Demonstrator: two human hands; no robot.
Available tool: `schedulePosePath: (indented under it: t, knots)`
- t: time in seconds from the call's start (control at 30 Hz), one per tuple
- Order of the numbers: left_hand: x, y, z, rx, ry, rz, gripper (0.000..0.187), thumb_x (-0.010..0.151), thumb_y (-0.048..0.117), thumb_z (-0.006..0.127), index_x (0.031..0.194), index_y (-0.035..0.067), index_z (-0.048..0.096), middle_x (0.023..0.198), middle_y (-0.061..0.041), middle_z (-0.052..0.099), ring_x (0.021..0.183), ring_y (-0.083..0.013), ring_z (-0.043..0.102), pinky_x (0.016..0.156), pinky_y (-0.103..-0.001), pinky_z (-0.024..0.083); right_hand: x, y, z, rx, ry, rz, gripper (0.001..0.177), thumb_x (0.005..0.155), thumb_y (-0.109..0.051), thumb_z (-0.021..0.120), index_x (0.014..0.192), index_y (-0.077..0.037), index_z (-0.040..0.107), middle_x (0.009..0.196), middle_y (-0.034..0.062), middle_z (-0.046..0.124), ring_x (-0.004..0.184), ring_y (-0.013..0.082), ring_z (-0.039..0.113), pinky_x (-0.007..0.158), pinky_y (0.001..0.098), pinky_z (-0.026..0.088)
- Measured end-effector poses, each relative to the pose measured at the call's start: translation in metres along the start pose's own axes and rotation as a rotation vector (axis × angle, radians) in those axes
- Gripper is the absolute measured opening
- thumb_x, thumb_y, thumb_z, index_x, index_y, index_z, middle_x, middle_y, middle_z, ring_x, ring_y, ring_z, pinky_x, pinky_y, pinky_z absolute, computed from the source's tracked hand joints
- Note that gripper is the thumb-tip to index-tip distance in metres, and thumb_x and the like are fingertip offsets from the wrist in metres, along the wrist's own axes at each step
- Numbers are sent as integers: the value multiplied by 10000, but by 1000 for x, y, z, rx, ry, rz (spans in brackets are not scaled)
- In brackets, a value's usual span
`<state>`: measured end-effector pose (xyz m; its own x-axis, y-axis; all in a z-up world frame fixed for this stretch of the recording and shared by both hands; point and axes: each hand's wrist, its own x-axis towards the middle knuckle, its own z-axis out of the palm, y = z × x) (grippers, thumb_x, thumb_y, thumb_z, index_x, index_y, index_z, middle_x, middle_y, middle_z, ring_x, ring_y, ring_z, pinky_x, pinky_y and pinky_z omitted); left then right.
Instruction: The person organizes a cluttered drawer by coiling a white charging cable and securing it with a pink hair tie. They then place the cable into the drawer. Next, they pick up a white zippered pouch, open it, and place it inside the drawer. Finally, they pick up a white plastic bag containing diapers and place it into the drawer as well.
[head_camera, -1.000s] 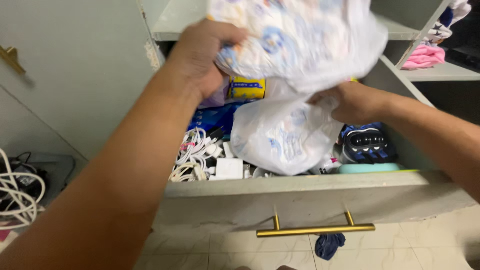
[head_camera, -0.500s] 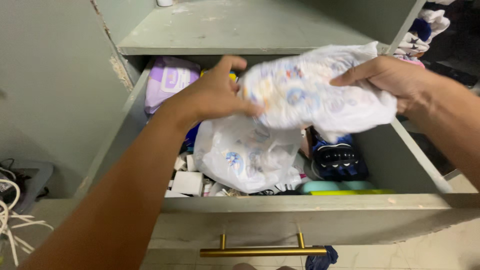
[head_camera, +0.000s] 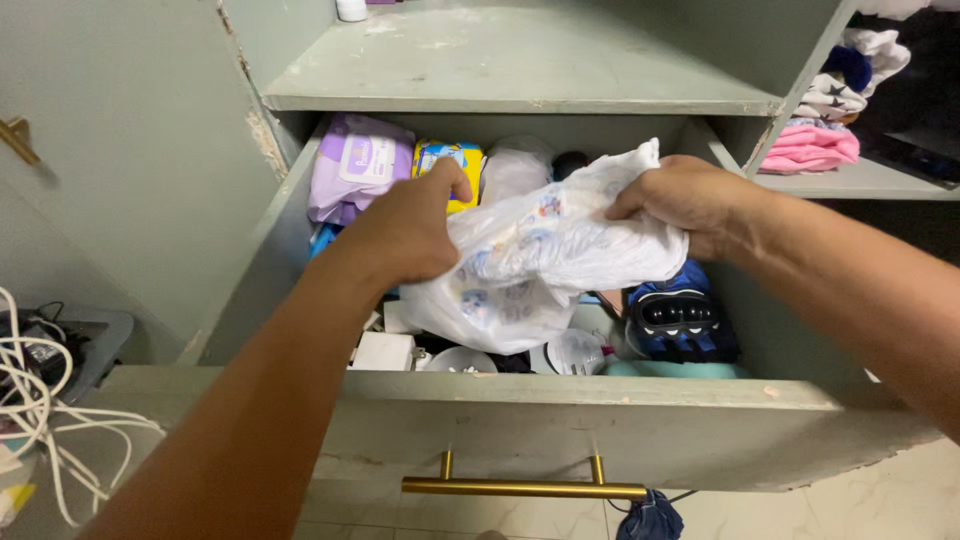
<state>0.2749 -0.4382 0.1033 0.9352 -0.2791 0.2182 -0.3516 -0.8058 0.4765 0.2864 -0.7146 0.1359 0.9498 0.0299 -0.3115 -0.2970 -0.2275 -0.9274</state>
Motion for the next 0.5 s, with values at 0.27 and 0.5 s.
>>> schedulePosePath:
  t: [0.27, 0.5]
  knots:
    - [10, 13, 22, -488, 103, 188, 394, 795, -16, 691, 1144, 84, 537, 850, -110, 630, 762, -231, 668, 644, -358, 535, 10, 31, 61, 95, -340, -94, 405, 851, 99, 617, 1246, 14, 590, 1077, 159, 703, 931, 270, 722, 847, 428, 607]
    - [14, 25, 13, -1013, 20, 170, 278, 831, -57, 657, 1070, 35, 550, 787, -66, 639, 594, -141, 649, 492, -293, 507, 66, 44, 88, 431, -618, -20, 287, 1110, -306, 564, 1070, -21, 568, 1022, 101, 665, 938, 241, 674, 865, 438, 606]
